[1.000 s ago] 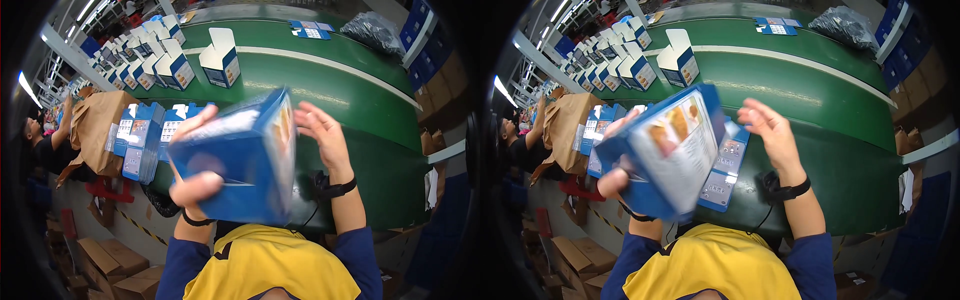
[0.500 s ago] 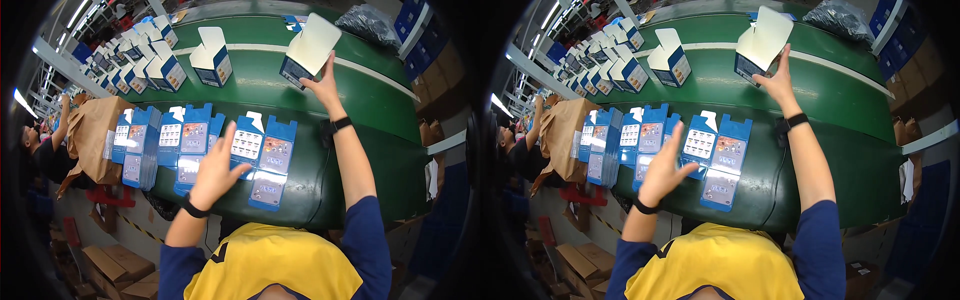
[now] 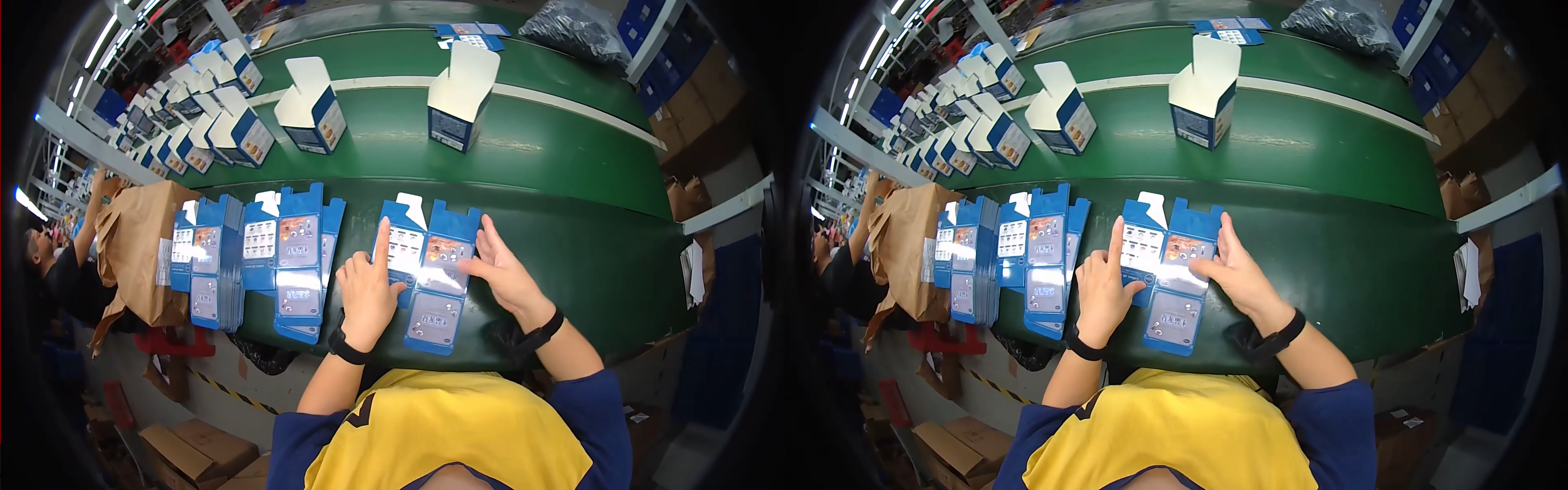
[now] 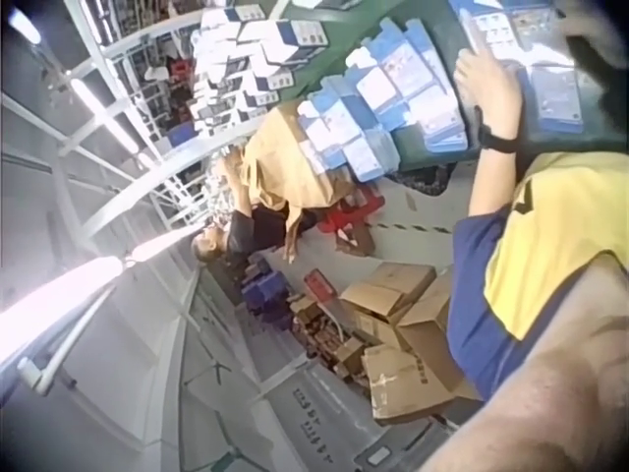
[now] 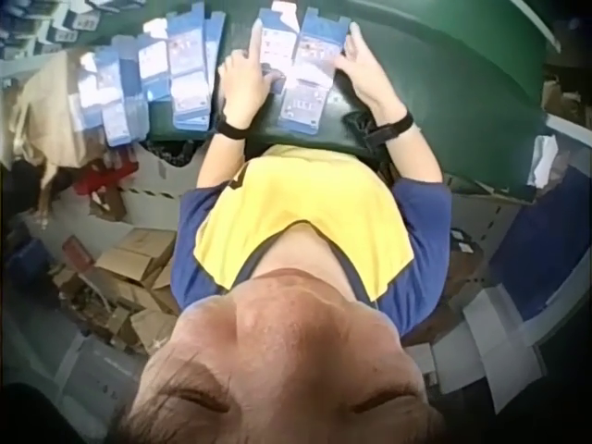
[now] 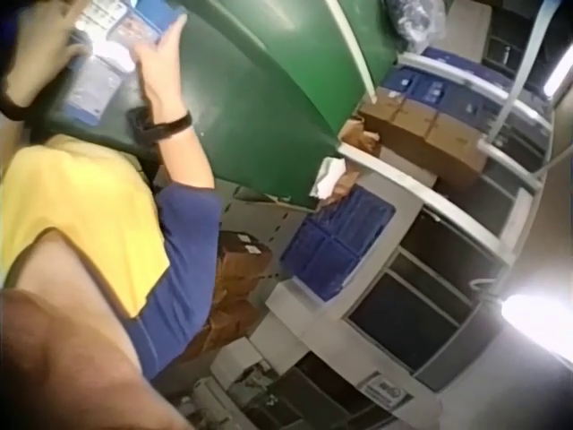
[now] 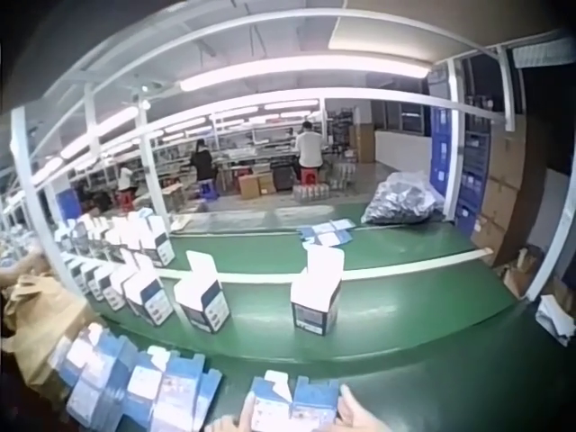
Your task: The person picks up flat blue and white cardboard boxes one at a time, shapes them into rectangular cubes, and folds the bottom flaps by hand. Each assembled box is then placed into a row on the green conveyor belt.
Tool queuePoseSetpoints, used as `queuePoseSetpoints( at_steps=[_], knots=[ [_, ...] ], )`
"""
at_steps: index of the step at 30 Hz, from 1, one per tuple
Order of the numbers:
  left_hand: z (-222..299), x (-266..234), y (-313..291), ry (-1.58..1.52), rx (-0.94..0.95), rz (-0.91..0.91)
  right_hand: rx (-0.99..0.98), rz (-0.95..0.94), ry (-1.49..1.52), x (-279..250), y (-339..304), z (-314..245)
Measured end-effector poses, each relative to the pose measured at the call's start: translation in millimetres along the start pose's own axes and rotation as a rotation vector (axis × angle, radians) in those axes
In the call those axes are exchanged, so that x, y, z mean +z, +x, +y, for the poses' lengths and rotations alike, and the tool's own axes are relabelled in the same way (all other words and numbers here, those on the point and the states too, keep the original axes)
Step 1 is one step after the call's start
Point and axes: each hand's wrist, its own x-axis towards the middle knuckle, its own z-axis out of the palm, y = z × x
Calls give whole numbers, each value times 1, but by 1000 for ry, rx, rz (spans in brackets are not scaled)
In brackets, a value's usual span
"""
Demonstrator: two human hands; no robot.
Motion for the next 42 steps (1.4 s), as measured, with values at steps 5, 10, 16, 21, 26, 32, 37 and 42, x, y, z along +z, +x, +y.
queuePoseSetpoints(
  at_steps=[5, 10, 16, 21, 26, 32, 37, 42],
  knots=[
    [7, -13, -1, -232, 9, 186, -135, 138, 172, 7, -11, -8],
    [0, -17, 10, -1344, -220, 295, -491, 16, 164, 51, -27, -24],
    [17, -45, 29, -1547, -139, 254, -907, -327, -694, 53, -37, -40],
    [53, -75, 54, -1791, 47, 84, -716, -163, -445, 37, -14, -76],
    [88, -59, 61, -2092, 644, -410, -767, 40, -128, 24, 25, -97],
    [83, -55, 47, -1713, 400, -605, -824, 260, -26, 14, 17, -100],
    [66, -32, 73, -929, 813, 99, -954, 9, -34, -2, 13, -95],
    [42, -33, 106, -868, 829, 214, -859, -161, -243, -11, 10, -99]
  ],
)
